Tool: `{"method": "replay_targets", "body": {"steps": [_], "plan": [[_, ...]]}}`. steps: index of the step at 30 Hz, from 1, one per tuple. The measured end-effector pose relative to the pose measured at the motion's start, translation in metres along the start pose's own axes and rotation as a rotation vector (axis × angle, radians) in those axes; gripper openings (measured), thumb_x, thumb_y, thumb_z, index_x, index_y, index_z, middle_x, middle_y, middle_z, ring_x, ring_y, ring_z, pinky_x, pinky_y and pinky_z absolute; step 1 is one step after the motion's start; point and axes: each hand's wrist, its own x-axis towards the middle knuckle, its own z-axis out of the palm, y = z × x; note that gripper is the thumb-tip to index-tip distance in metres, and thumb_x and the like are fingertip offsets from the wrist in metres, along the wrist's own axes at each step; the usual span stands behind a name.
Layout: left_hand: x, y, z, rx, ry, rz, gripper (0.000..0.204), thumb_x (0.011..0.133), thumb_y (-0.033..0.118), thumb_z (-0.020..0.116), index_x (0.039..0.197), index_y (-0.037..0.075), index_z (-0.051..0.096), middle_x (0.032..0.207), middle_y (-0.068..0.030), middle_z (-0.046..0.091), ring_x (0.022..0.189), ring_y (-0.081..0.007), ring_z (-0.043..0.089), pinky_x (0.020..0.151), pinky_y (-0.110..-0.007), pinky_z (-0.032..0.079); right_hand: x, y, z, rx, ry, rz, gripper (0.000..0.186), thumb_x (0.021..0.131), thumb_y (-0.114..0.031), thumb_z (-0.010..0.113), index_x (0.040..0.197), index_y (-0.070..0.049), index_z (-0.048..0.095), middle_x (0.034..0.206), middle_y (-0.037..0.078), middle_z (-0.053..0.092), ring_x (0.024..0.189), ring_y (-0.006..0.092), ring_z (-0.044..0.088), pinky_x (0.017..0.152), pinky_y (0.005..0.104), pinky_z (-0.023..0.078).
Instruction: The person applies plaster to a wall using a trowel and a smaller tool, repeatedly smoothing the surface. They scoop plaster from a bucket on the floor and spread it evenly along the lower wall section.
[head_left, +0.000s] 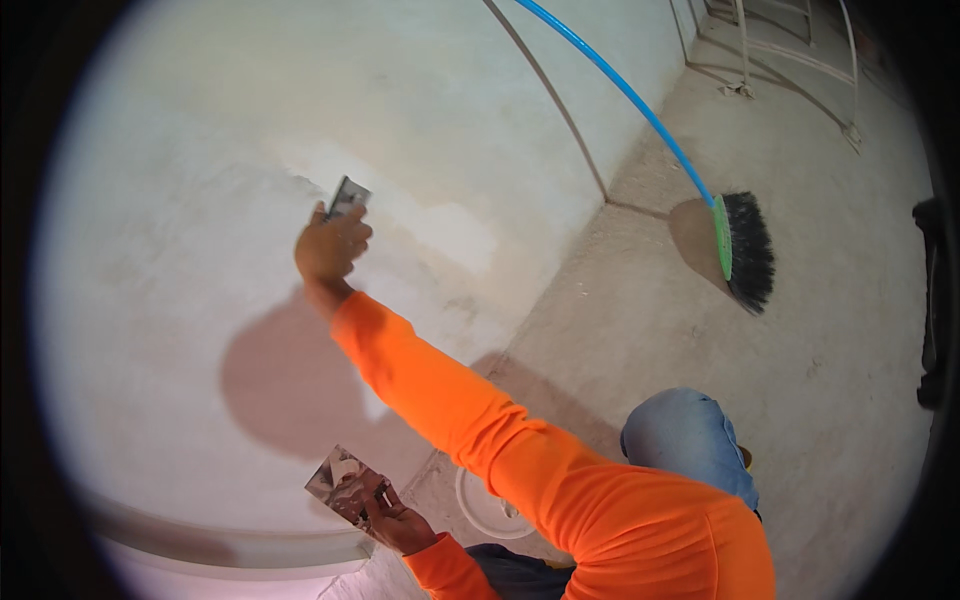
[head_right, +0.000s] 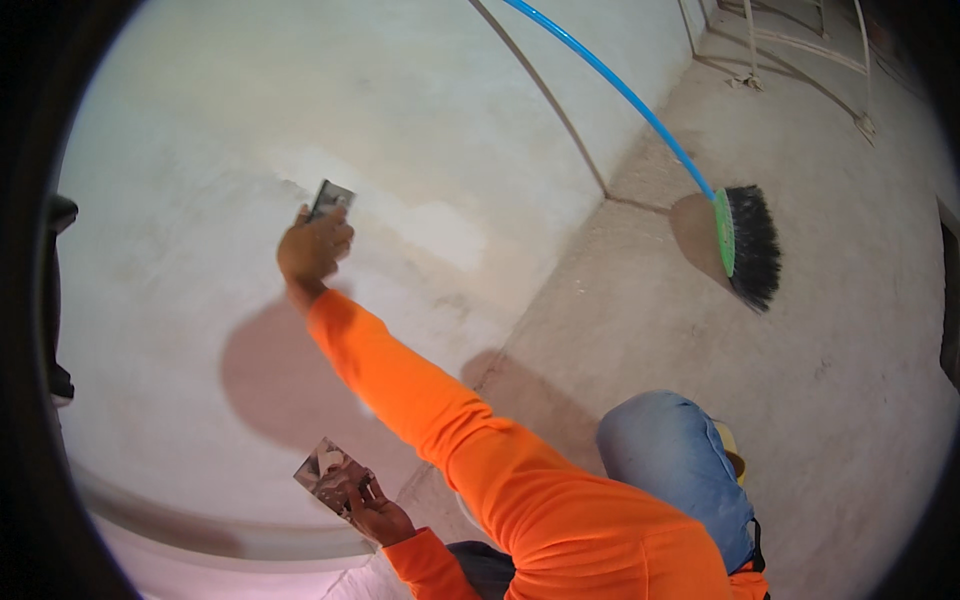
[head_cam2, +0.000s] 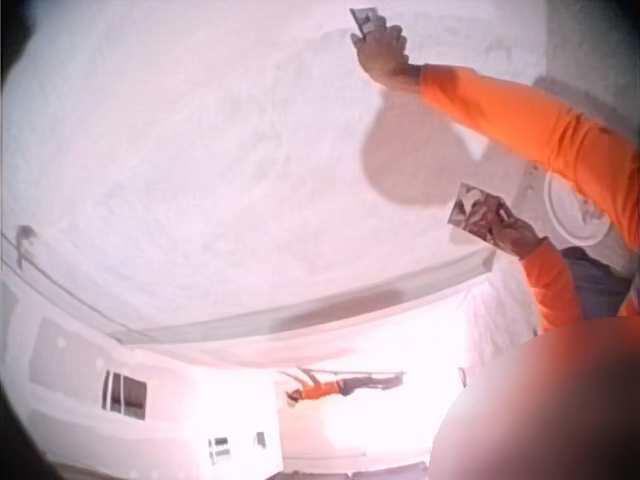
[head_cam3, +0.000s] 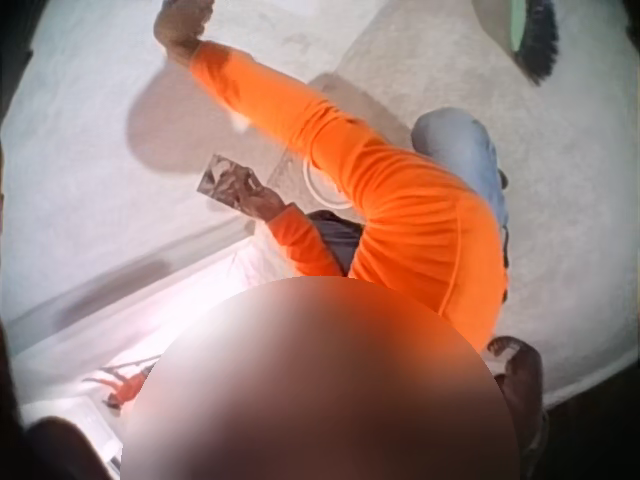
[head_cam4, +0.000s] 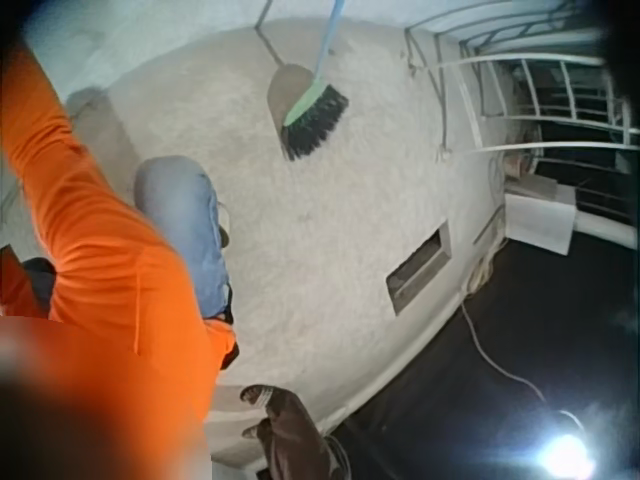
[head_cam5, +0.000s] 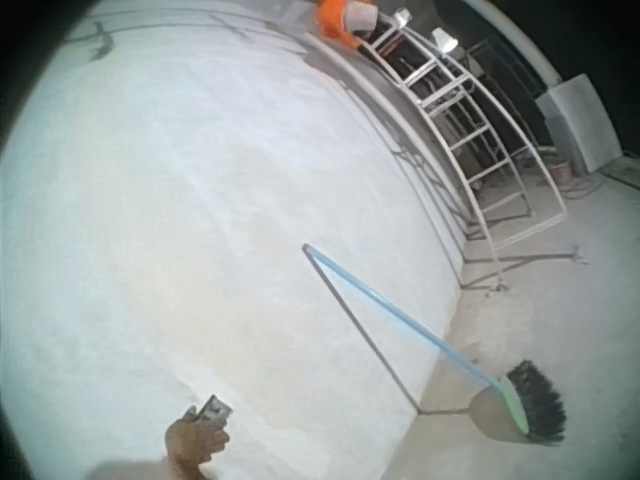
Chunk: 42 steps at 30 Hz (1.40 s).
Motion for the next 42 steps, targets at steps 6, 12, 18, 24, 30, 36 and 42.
{"method": "replay_targets", "body": {"steps": [6, 12, 18, 24, 30, 36, 42], "plan": [[0.000, -0.002, 0.003, -0.012, -0.022, 0.000, 0.033, 0.100, 0.010, 0.066, 0.132, 0.004, 0.060, 0.121, -0.0114, 0.072, 0.103, -0.0196, 0.071, 0.090, -0.033, 0.060, -0.048, -0.025, 0.028, 0.133, -0.256, -0.493, 0.062, 0.109, -0.033, 0.050, 0.156, -0.003, 0.022, 0.145, 0.028, 0.044, 0.136, 0.0490, 0.044, 0.111, 0.0568, 0.041], [0.006, -0.005, -0.006, -0.024, -0.008, -0.023, 0.036, 0.102, 0.011, 0.064, 0.135, 0.000, 0.058, 0.126, -0.0135, 0.070, 0.108, -0.0223, 0.070, 0.094, -0.035, 0.060, 0.023, 0.173, -0.076, 0.387, -0.275, -0.696, 0.059, 0.111, -0.038, 0.047, 0.152, 0.003, 0.041, 0.149, 0.024, 0.052, 0.132, 0.0320, 0.057, 0.107, 0.0413, 0.047], [0.007, 0.004, -0.006, 0.019, -0.070, -0.064, 0.038, 0.101, 0.010, 0.065, 0.136, -0.002, 0.056, 0.125, -0.0153, 0.069, 0.106, -0.0233, 0.070, 0.096, -0.037, 0.060, 0.127, 0.309, -0.180, -0.046, 0.211, -0.414, 0.049, 0.101, -0.009, 0.057, 0.148, 0.001, 0.047, 0.137, 0.024, 0.057, 0.121, 0.0382, 0.056, 0.106, 0.0469, 0.044], [0.016, 0.004, -0.012, 0.129, -0.022, -0.032, 0.037, 0.101, 0.010, 0.064, 0.133, -0.007, 0.056, 0.120, -0.0164, 0.070, 0.103, -0.0239, 0.070, 0.095, -0.037, 0.060, 0.175, 0.302, -0.139, -0.379, 0.389, -0.682, 0.072, 0.090, -0.003, 0.069, 0.154, -0.002, 0.037, 0.150, 0.028, 0.042, 0.134, 0.0470, 0.042, 0.111, 0.0566, 0.036], [0.005, 0.010, -0.006, 0.107, -0.100, -0.039, 0.041, 0.101, 0.009, 0.065, 0.138, -0.004, 0.053, 0.124, -0.0171, 0.069, 0.106, -0.0245, 0.070, 0.095, -0.039, 0.061, 0.064, 0.280, -0.114, -0.379, 0.093, -0.768, 0.072, 0.090, -0.005, 0.067, 0.155, 0.000, 0.037, 0.145, 0.030, 0.044, 0.129, 0.0482, 0.047, 0.108, 0.0576, 0.039], [-0.013, 0.019, 0.016, 0.099, -0.126, -0.037, 0.040, 0.101, 0.009, 0.064, 0.138, -0.003, 0.055, 0.123, -0.0171, 0.070, 0.108, -0.0233, 0.070, 0.094, -0.036, 0.061, 0.092, 0.272, -0.150, 0.324, 0.307, -0.161, 0.043, 0.106, -0.018, 0.049, 0.142, 0.007, 0.051, 0.129, 0.028, 0.061, 0.118, 0.0469, 0.059, 0.100, 0.0506, 0.049], [-0.010, 0.019, 0.014, 0.185, -0.160, -0.025, 0.040, 0.103, 0.010, 0.062, 0.140, -0.003, 0.052, 0.124, -0.0167, 0.069, 0.107, -0.0233, 0.070, 0.098, -0.037, 0.058, 0.147, 0.215, -0.134, 0.236, 0.264, 0.044, 0.043, 0.108, -0.023, 0.046, 0.145, -0.003, 0.053, 0.127, 0.028, 0.061, 0.116, 0.0447, 0.063, 0.099, 0.0486, 0.051]]}}
